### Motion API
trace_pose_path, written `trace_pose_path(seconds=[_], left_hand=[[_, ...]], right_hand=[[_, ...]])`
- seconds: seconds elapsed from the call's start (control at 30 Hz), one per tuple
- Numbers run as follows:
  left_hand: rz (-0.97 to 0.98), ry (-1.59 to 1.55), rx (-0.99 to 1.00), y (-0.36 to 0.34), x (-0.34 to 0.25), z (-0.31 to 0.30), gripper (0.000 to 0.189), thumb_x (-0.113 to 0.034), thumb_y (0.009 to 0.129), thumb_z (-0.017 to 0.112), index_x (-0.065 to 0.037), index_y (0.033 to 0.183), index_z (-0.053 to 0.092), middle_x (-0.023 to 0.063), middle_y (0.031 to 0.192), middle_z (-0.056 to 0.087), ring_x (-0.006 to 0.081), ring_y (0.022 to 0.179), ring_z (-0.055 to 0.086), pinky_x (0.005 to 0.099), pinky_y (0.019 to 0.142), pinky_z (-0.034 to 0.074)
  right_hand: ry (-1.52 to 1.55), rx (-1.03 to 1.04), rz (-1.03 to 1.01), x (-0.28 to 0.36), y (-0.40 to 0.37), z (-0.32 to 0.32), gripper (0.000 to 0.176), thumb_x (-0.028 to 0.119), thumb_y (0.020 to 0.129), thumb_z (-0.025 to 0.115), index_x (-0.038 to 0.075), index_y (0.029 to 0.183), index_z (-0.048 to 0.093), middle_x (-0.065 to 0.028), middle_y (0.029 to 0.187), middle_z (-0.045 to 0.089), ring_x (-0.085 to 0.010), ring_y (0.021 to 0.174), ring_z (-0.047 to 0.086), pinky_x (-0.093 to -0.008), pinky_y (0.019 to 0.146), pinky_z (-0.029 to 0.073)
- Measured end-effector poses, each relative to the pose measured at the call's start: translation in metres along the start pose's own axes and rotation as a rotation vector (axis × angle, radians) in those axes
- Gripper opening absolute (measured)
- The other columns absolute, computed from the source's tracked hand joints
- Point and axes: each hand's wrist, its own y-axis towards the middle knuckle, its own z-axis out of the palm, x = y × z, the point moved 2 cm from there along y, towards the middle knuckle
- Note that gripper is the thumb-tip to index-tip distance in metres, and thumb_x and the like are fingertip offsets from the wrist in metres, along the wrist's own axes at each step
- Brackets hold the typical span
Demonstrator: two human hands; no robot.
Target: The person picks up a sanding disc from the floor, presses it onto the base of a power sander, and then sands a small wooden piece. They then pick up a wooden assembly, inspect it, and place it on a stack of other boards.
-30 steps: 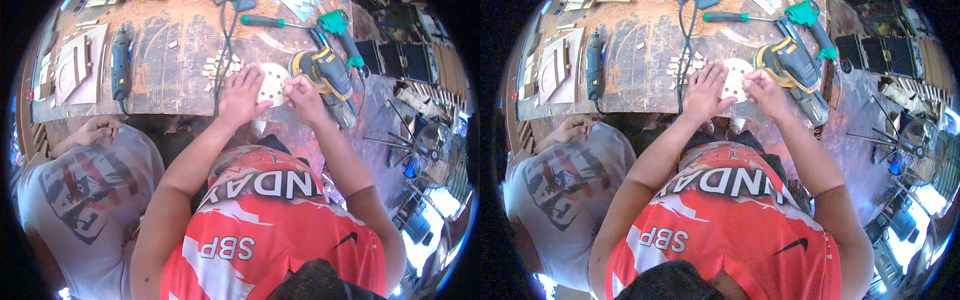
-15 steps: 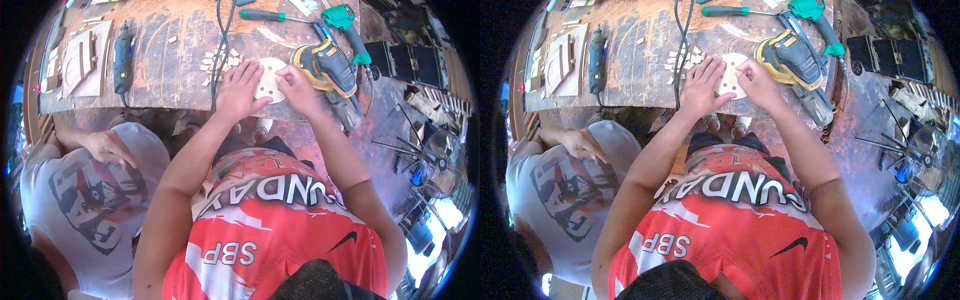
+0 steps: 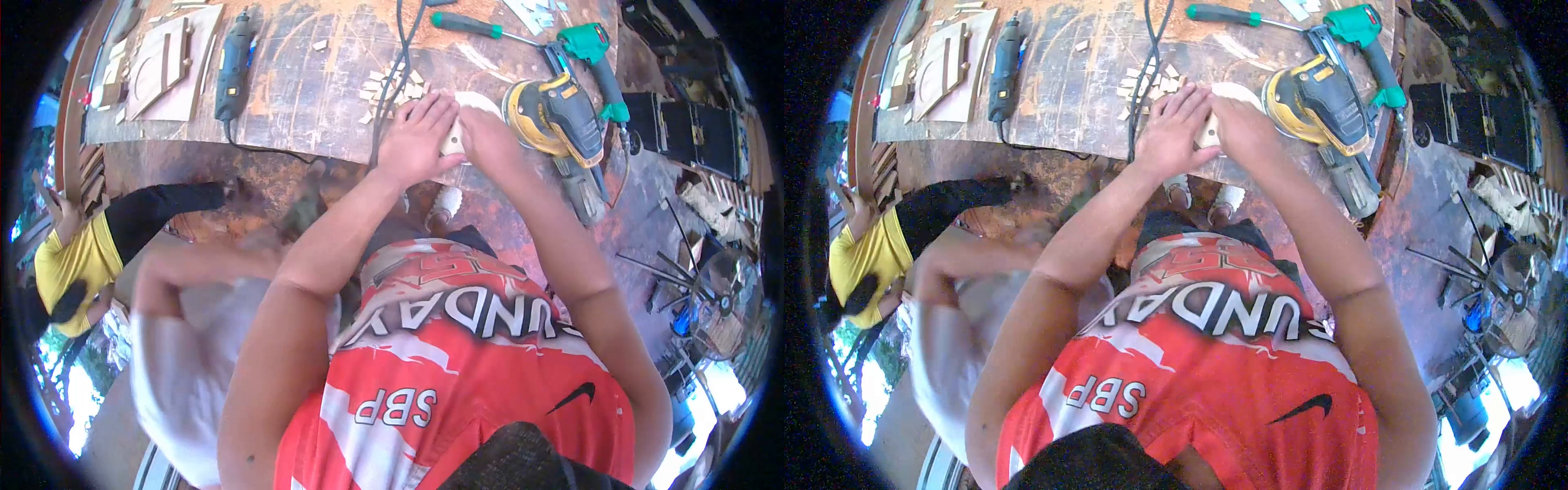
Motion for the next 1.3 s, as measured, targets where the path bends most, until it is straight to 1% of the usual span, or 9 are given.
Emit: trace_pose_path(seconds=[0.03, 0.27, 0.37, 0.8, 0.93, 1.0, 1.13, 1.2, 1.3], left_hand=[[0.010, 0.014, -0.012, 0.001, 0.001, 0.000, 0.085, -0.049, 0.075, 0.072, -0.007, 0.143, 0.043, 0.0091, 0.150, 0.041, 0.0258, 0.142, 0.032, 0.0470, 0.114, 0.025], [-0.002, -0.026, -0.010, 0.000, 0.002, 0.002, 0.086, -0.052, 0.075, 0.071, -0.006, 0.142, 0.044, 0.0130, 0.148, 0.042, 0.0284, 0.141, 0.033, 0.0477, 0.113, 0.025], [0.012, 0.007, -0.052, -0.002, 0.004, 0.001, 0.085, -0.054, 0.076, 0.070, -0.003, 0.140, 0.045, 0.0144, 0.147, 0.043, 0.0294, 0.141, 0.033, 0.0481, 0.112, 0.026], [0.013, -0.035, -0.077, -0.005, 0.003, -0.003, 0.087, -0.055, 0.074, 0.070, -0.003, 0.140, 0.045, 0.0120, 0.147, 0.043, 0.0272, 0.142, 0.032, 0.0453, 0.113, 0.025], [0.010, -0.069, -0.095, -0.006, 0.005, -0.005, 0.088, -0.055, 0.075, 0.070, -0.002, 0.140, 0.044, 0.0125, 0.147, 0.043, 0.0271, 0.142, 0.032, 0.0447, 0.113, 0.025], [0.031, -0.072, -0.116, -0.007, 0.005, -0.003, 0.088, -0.055, 0.076, 0.070, -0.002, 0.141, 0.044, 0.0129, 0.148, 0.043, 0.0273, 0.142, 0.032, 0.0447, 0.114, 0.025], [0.039, -0.080, -0.099, -0.007, 0.007, 0.000, 0.087, -0.056, 0.076, 0.068, -0.002, 0.141, 0.044, 0.0133, 0.148, 0.042, 0.0273, 0.142, 0.031, 0.0449, 0.114, 0.024], [0.034, -0.052, -0.131, -0.008, 0.008, 0.000, 0.088, -0.056, 0.076, 0.067, -0.001, 0.141, 0.044, 0.0134, 0.148, 0.042, 0.0275, 0.142, 0.032, 0.0450, 0.114, 0.024], [0.052, -0.046, -0.110, -0.009, 0.009, 0.005, 0.090, -0.058, 0.075, 0.067, -0.001, 0.141, 0.043, 0.0135, 0.148, 0.042, 0.0282, 0.142, 0.031, 0.0453, 0.114, 0.024]], right_hand=[[-0.072, 0.158, 0.087, 0.000, -0.004, -0.003, 0.018, 0.013, 0.087, 0.052, 0.004, 0.102, 0.055, -0.0181, 0.102, 0.064, -0.0360, 0.097, 0.062, -0.0493, 0.081, 0.051], [0.006, -0.062, 0.010, -0.010, 0.012, 0.015, 0.019, 0.011, 0.085, 0.055, 0.003, 0.102, 0.056, -0.0196, 0.101, 0.064, -0.0372, 0.097, 0.062, -0.0493, 0.084, 0.049], [-0.115, 0.200, 0.104, -0.003, -0.012, 0.001, 0.019, 0.013, 0.090, 0.048, 0.003, 0.103, 0.056, -0.0219, 0.098, 0.063, -0.0394, 0.096, 0.061, -0.0509, 0.081, 0.049], [-0.037, -0.098, -0.045, 0.005, 0.016, -0.001, 0.011, 0.012, 0.089, 0.050, 0.002, 0.093, 0.052, -0.0201, 0.093, 0.063, -0.0400, 0.088, 0.062, -0.0521, 0.076, 0.049], [-0.082, 0.030, 0.012, -0.008, -0.003, 0.010, 0.009, 0.011, 0.089, 0.050, 0.002, 0.092, 0.052, -0.0239, 0.086, 0.059, -0.0448, 0.083, 0.058, -0.0540, 0.071, 0.045], [0.010, -0.150, -0.082, -0.007, -0.002, 0.011, 0.009, 0.010, 0.089, 0.050, 0.002, 0.092, 0.053, -0.0246, 0.087, 0.059, -0.0452, 0.084, 0.058, -0.0540, 0.071, 0.044], [0.014, -0.169, -0.079, 0.002, 0.012, 0.004, 0.008, 0.009, 0.089, 0.050, 0.002, 0.093, 0.053, -0.0254, 0.086, 0.059, -0.0460, 0.084, 0.058, -0.0542, 0.070, 0.044], [-0.099, 0.088, 0.063, -0.003, -0.006, 0.005, 0.011, 0.010, 0.088, 0.053, 0.002, 0.095, 0.052, -0.0221, 0.091, 0.061, -0.0417, 0.088, 0.060, -0.0534, 0.074, 0.047], [-0.046, -0.019, 0.004, -0.006, 0.014, 0.011, 0.010, 0.010, 0.088, 0.052, 0.002, 0.094, 0.052, -0.0228, 0.092, 0.061, -0.0428, 0.090, 0.060, -0.0540, 0.076, 0.047]])
